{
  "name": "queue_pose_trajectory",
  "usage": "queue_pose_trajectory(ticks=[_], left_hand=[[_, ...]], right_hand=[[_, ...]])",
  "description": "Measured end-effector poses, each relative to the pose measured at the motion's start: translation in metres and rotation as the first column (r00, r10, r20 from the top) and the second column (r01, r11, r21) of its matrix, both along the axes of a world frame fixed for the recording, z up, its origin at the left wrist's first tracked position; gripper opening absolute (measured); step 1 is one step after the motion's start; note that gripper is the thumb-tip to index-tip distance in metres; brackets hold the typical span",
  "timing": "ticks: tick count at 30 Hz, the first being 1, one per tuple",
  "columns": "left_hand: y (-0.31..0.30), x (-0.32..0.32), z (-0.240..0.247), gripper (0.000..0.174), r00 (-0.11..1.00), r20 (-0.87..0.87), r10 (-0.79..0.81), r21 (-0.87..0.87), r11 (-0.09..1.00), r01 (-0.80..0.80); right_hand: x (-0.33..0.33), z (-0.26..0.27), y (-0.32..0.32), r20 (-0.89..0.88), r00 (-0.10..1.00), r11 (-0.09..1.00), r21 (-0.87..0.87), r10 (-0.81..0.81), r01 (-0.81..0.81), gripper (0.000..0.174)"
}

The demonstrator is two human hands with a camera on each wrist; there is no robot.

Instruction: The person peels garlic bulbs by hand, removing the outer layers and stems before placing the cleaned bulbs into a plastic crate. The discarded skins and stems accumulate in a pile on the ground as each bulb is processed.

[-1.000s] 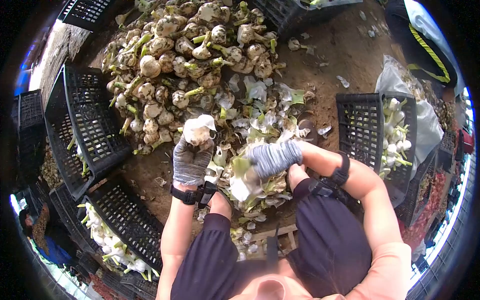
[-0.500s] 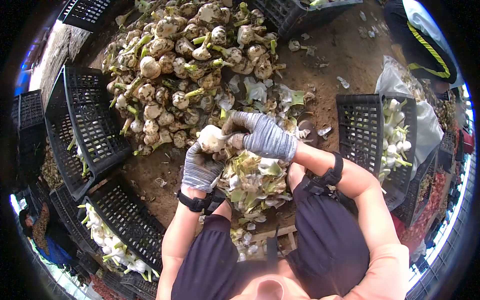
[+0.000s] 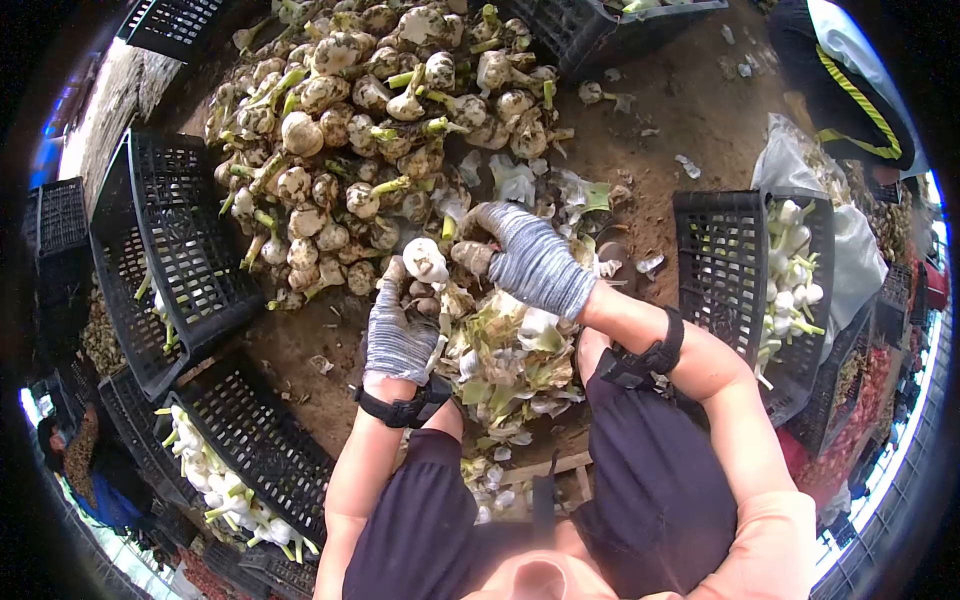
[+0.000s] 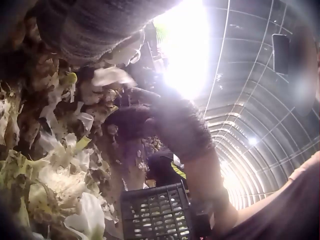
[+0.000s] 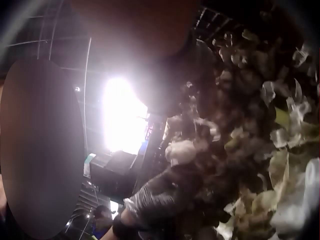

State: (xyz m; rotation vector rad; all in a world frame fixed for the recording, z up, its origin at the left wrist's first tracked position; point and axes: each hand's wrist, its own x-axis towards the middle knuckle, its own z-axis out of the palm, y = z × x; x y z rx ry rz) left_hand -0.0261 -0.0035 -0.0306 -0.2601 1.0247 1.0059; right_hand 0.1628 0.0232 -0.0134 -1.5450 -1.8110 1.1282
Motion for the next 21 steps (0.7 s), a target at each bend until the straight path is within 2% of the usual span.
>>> queue_pose_trajectory(ticks=[1, 3, 4, 6, 7, 9, 10, 11, 15, 18, 21], left_hand=[[0.001, 0.001, 0.005, 0.020, 0.998, -0.041, -0.041, -0.016, 0.999, 0.041], [-0.003, 0.003, 0.011, 0.018, 0.957, -0.249, -0.150, 0.041, 0.985, 0.165], [-0.004, 0.004, 0.013, 0.017, 0.916, -0.351, -0.195, 0.059, 0.972, 0.229], [-0.007, 0.007, 0.007, 0.013, 0.869, -0.465, -0.167, 0.097, 0.967, 0.237], [-0.008, 0.008, 0.005, 0.013, 0.850, -0.507, -0.145, 0.132, 0.961, 0.243], [-0.011, 0.010, -0.012, 0.012, 0.808, -0.586, -0.065, 0.213, 0.949, 0.231], [-0.011, 0.008, -0.011, 0.012, 0.796, -0.599, -0.085, 0.198, 0.947, 0.251], [-0.011, 0.006, -0.009, 0.012, 0.784, -0.612, -0.103, 0.186, 0.945, 0.269], [-0.012, 0.003, -0.018, 0.012, 0.776, -0.624, -0.091, 0.208, 0.938, 0.276], [-0.008, 0.006, 0.004, 0.012, 0.809, -0.573, -0.129, 0.138, 0.958, 0.250], [-0.011, 0.009, 0.003, 0.013, 0.748, -0.659, -0.084, 0.190, 0.943, 0.273]], right_hand=[[-0.004, -0.001, -0.002, -0.129, 0.991, 0.992, -0.124, -0.018, 0.002, 0.033], [-0.009, -0.003, -0.004, -0.363, 0.927, 0.932, -0.359, -0.098, -0.042, 0.029], [-0.011, 0.000, -0.002, -0.381, 0.917, 0.908, -0.415, -0.117, -0.056, 0.029], [-0.013, 0.007, 0.003, -0.414, 0.896, 0.848, -0.521, -0.159, -0.091, 0.029], [-0.017, 0.004, 0.003, -0.393, 0.914, 0.892, -0.442, -0.103, -0.089, 0.029], [-0.013, 0.007, 0.006, -0.444, 0.886, 0.827, -0.542, -0.132, -0.148, 0.033], [-0.011, 0.010, 0.008, -0.467, 0.871, 0.790, -0.587, -0.150, -0.179, 0.035], [-0.009, 0.006, 0.007, -0.534, 0.824, 0.776, -0.596, -0.189, -0.208, 0.032], [-0.001, -0.003, 0.007, -0.603, 0.773, 0.768, -0.585, -0.197, -0.261, 0.028], [-0.003, 0.007, 0.007, -0.567, 0.738, 0.699, -0.691, -0.366, -0.184, 0.031], [-0.011, 0.007, -0.001, -0.358, 0.932, 0.900, -0.421, -0.056, -0.108, 0.037]])
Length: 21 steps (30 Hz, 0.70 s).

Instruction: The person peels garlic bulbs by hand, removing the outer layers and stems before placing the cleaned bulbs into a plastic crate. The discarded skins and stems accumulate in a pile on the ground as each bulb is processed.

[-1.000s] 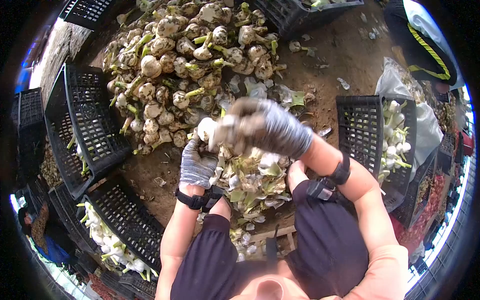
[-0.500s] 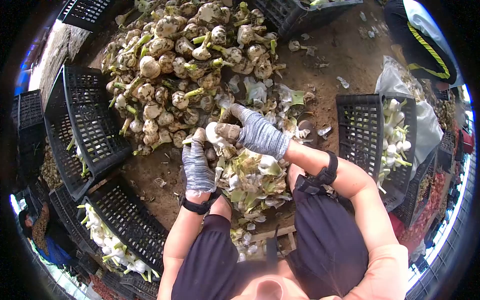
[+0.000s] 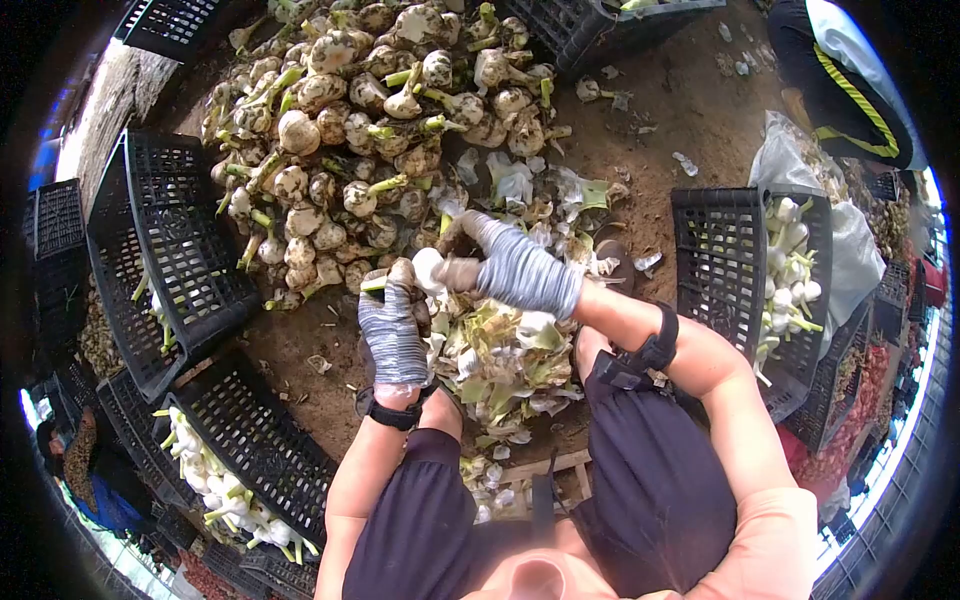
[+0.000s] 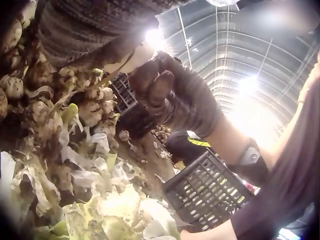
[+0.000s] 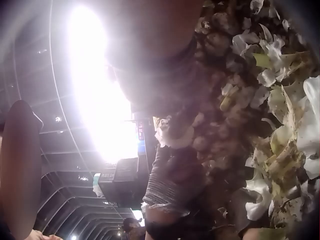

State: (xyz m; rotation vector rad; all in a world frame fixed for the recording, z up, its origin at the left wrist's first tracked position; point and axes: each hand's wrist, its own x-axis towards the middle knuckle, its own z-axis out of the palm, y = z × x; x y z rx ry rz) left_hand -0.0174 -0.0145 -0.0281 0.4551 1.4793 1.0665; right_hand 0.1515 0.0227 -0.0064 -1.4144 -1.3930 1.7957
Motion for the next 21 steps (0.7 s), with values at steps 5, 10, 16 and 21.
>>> queue_pose_trajectory(ticks=[5, 10, 16, 21], left_hand=[[-0.002, -0.005, 0.021, 0.014, 0.998, 0.063, -0.002, 0.065, 0.998, -0.002], [0.010, -0.024, 0.022, 0.024, 0.887, 0.433, 0.160, -0.200, 0.977, -0.078], [0.025, -0.118, 0.066, 0.030, 0.174, 0.935, 0.309, -0.198, 0.862, -0.467], [0.035, -0.206, 0.117, 0.034, 0.555, 0.826, -0.095, 0.456, 0.691, -0.561]], right_hand=[[0.003, -0.025, -0.001, -0.013, 0.996, 0.988, 0.124, -0.086, 0.087, 0.029], [0.021, -0.047, -0.014, 0.475, 0.821, 0.937, -0.019, 0.316, -0.350, 0.026], [0.020, -0.057, -0.014, 0.676, 0.684, 0.862, 0.143, 0.273, -0.486, 0.027], [0.015, -0.050, -0.005, 0.651, 0.747, 0.875, 0.276, 0.134, -0.397, 0.034]])
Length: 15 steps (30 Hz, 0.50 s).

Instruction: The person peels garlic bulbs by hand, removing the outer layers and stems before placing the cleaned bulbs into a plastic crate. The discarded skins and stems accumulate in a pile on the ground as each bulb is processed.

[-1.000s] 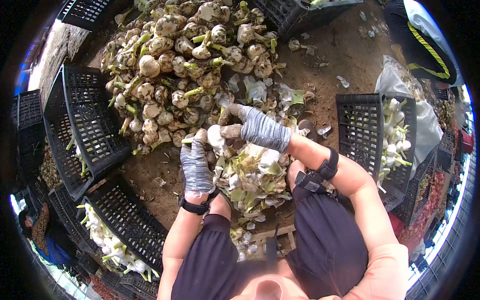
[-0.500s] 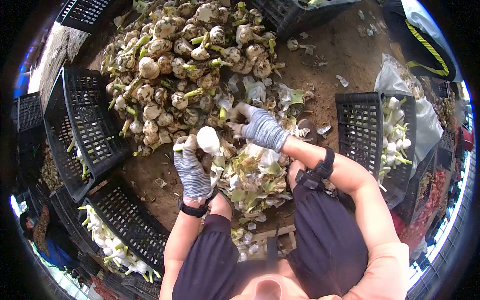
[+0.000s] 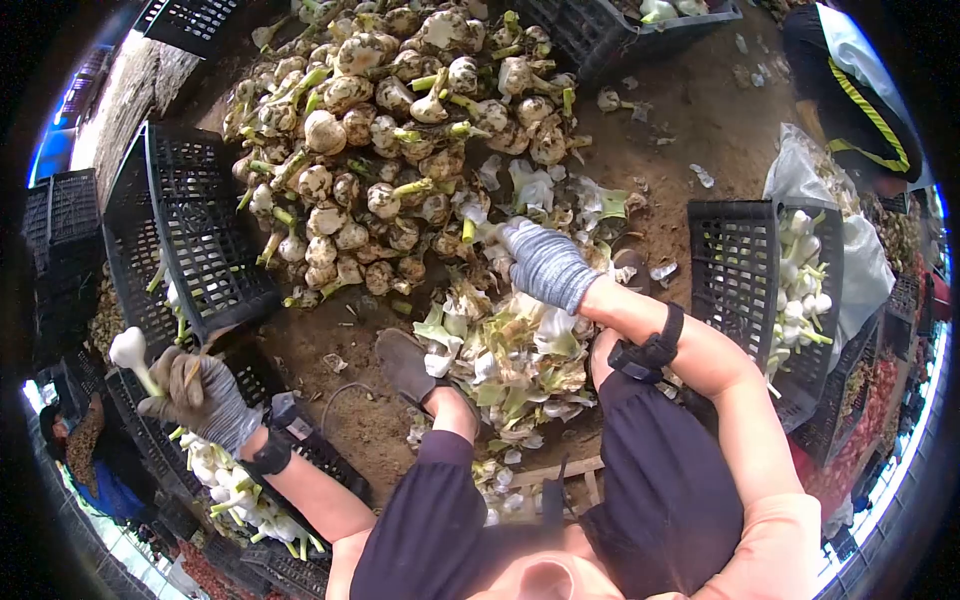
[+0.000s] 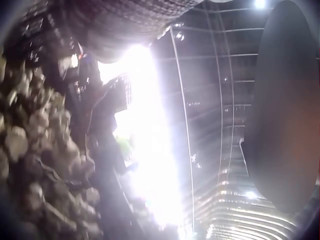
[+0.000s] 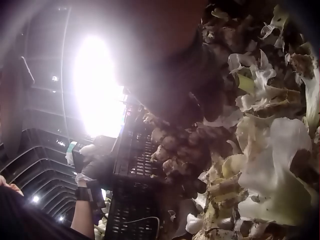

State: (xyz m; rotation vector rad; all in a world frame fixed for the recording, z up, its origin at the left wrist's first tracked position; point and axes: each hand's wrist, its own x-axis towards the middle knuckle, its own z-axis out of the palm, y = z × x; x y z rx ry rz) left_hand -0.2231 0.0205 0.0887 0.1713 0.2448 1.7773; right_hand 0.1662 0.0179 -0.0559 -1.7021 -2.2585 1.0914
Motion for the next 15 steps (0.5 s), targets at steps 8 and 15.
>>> queue_pose_trajectory(ticks=[8, 15], left_hand=[[-0.032, 0.141, -0.055, 0.060, -0.911, -0.315, -0.266, -0.790, 0.606, 0.096], [-0.034, 0.179, -0.101, 0.079, 0.001, -0.777, -0.629, -0.625, 0.773, 0.110]], right_hand=[[-0.028, -0.030, 0.046, 0.279, 0.943, 0.959, 0.163, 0.180, -0.231, 0.040], [0.002, 0.025, 0.036, -0.554, 0.556, 0.773, -0.553, -0.619, 0.310, 0.032]])
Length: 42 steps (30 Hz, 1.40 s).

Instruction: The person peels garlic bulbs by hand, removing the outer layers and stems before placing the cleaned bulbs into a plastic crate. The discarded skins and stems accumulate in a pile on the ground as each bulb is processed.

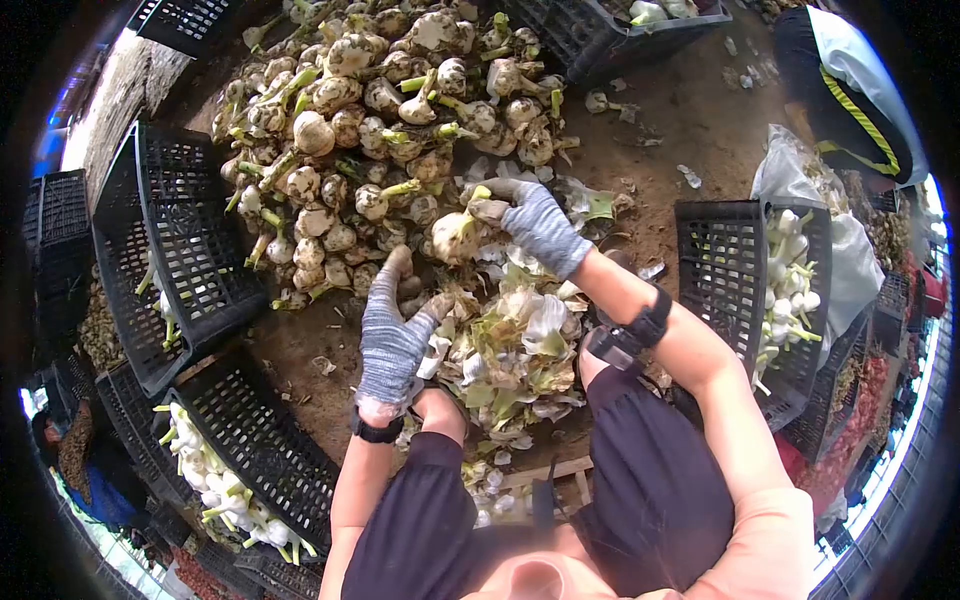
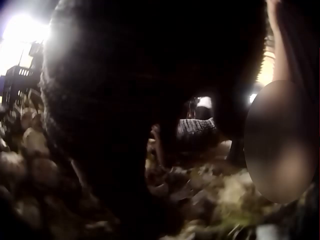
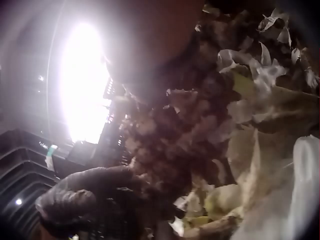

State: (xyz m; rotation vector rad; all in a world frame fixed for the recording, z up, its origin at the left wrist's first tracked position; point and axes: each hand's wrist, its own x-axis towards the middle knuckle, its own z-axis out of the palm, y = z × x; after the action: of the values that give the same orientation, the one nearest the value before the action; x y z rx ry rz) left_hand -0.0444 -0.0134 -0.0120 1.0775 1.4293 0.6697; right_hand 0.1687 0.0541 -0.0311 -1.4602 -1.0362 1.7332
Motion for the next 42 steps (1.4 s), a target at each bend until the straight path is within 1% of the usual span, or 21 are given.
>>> queue_pose_trajectory(ticks=[1, 3, 4, 7, 9, 11, 18, 21, 22, 25, 26, 29, 30, 31, 33, 34, 35, 37, 38, 40, 42], left_hand=[[0.002, 0.006, 0.000, 0.080, 0.982, 0.184, 0.029, -0.003, 1.000, -0.029], [0.008, 0.016, 0.002, 0.083, 0.847, 0.525, 0.084, -0.025, 0.996, -0.084], [0.009, 0.016, -0.005, 0.085, 0.780, 0.621, 0.072, -0.060, 0.997, -0.045], [0.009, 0.020, 0.004, 0.079, 0.805, 0.591, 0.059, -0.061, 0.998, -0.029], [0.007, 0.023, 0.002, 0.079, 0.800, 0.597, 0.066, -0.062, 0.997, -0.036], [0.004, 0.028, 0.000, 0.079, 0.795, 0.602, 0.071, -0.052, 0.997, -0.050], [0.003, 0.030, -0.001, 0.072, 0.797, 0.602, 0.054, -0.051, 0.998, -0.030], [-0.001, 0.029, 0.001, 0.068, 0.621, 0.760, 0.193, -0.235, 0.972, -0.016], [-0.002, 0.033, 0.002, 0.064, 0.588, 0.764, 0.265, -0.268, 0.960, -0.085], [0.001, 0.025, -0.004, 0.052, 0.478, 0.808, 0.344, -0.415, 0.909, 0.047], [0.002, 0.034, 0.003, 0.050, 0.501, 0.735, 0.458, -0.498, 0.865, -0.061], [0.015, 0.021, 0.001, 0.056, 0.563, 0.691, 0.454, -0.549, 0.836, 0.000], [0.022, 0.024, -0.011, 0.065, 0.612, 0.523, 0.593, -0.738, 0.674, -0.023], [0.026, 0.020, -0.014, 0.065, 0.539, 0.587, 0.604, -0.744, 0.665, 0.065], [0.032, 0.005, -0.018, 0.064, 0.372, 0.687, 0.624, -0.721, 0.650, 0.240], [0.031, 0.002, -0.017, 0.063, 0.326, 0.673, 0.664, -0.722, 0.686, 0.093], [0.034, -0.001, -0.016, 0.054, 0.339, 0.752, 0.565, -0.625, 0.774, 0.096], [0.027, 0.009, 0.000, 0.045, 0.532, 0.631, 0.565, -0.548, 0.810, -0.209], [0.019, 0.011, 0.002, 0.036, 0.629, 0.658, 0.414, -0.318, 0.910, -0.267], [0.014, 0.024, 0.010, 0.033, 0.856, 0.449, 0.257, -0.066, 0.965, -0.255], [0.014, 0.028, 0.009, 0.026, 0.982, 0.160, 0.103, 0.238, 0.961, -0.139]], right_hand=[[0.002, 0.007, -0.005, -0.113, 0.994, 0.999, -0.039, -0.012, 0.008, 0.031], [0.004, 0.016, -0.014, -0.332, 0.942, 0.993, -0.119, -0.047, 0.007, 0.031], [0.002, 0.029, -0.018, -0.307, 0.951, 0.988, -0.151, -0.039, -0.009, 0.034], [0.006, 0.048, -0.021, -0.179, 0.976, 0.975, -0.162, 0.121, -0.150, 0.038], [0.003, 0.051, -0.024, -0.106, 0.979, 0.981, -0.063, 0.177, -0.184, 0.042], [-0.002, 0.041, -0.029, -0.145, 0.985, 0.995, 0.031, 0.095, -0.092, 0.040], [0.006, 0.039, -0.022, -0.074, 0.982, 0.985, 0.009, 0.175, -0.174, 0.033], [0.008, 0.038, -0.020, -0.002, 0.972, 0.971, 0.053, 0.235, -0.234, 0.031], [0.009, 0.037, -0.020, 0.009, 0.967, 0.965, 0.054, 0.255, -0.255, 0.031], [0.005, 0.021, -0.026, -0.072, 0.978, 0.970, 0.161, 0.194, -0.180, 0.031], [0.004, 0.015, -0.029, -0.122, 0.980, 0.969, 0.210, 0.156, -0.128, 0.031], [0.003, 0.013, -0.036, -0.251, 0.953, 0.980, 0.141, 0.172, -0.139, 0.031], [0.005, 0.006, -0.039, 0.129, 0.958, 0.899, 0.333, 0.255, -0.284, 0.031], [0.004, 0.006, -0.037, 0.206, 0.938, 0.829, 0.443, 0.277, -0.342, 0.035], [0.004, 0.006, -0.039, 0.312, 0.914, 0.784, 0.485, 0.259, -0.388, 0.038], [0.004, 0.006, -0.039, 0.338, 0.911, 0.785, 0.487, 0.236, -0.384, 0.039], [0.004, 0.006, -0.040, 0.365, 0.907, 0.786, 0.488, 0.212, -0.380, 0.040], [0.005, 0.009, -0.039, 0.354, 0.910, 0.813, 0.451, 0.215, -0.367, 0.044], [0.005, 0.013, -0.039, 0.312, 0.918, 0.837, 0.410, 0.244, -0.362, 0.048], [0.003, 0.017, -0.040, 0.296, 0.911, 0.835, 0.389, 0.286, -0.389, 0.056], [0.000, 0.016, -0.040, 0.341, 0.904, 0.807, 0.439, 0.257, -0.395, 0.046]])
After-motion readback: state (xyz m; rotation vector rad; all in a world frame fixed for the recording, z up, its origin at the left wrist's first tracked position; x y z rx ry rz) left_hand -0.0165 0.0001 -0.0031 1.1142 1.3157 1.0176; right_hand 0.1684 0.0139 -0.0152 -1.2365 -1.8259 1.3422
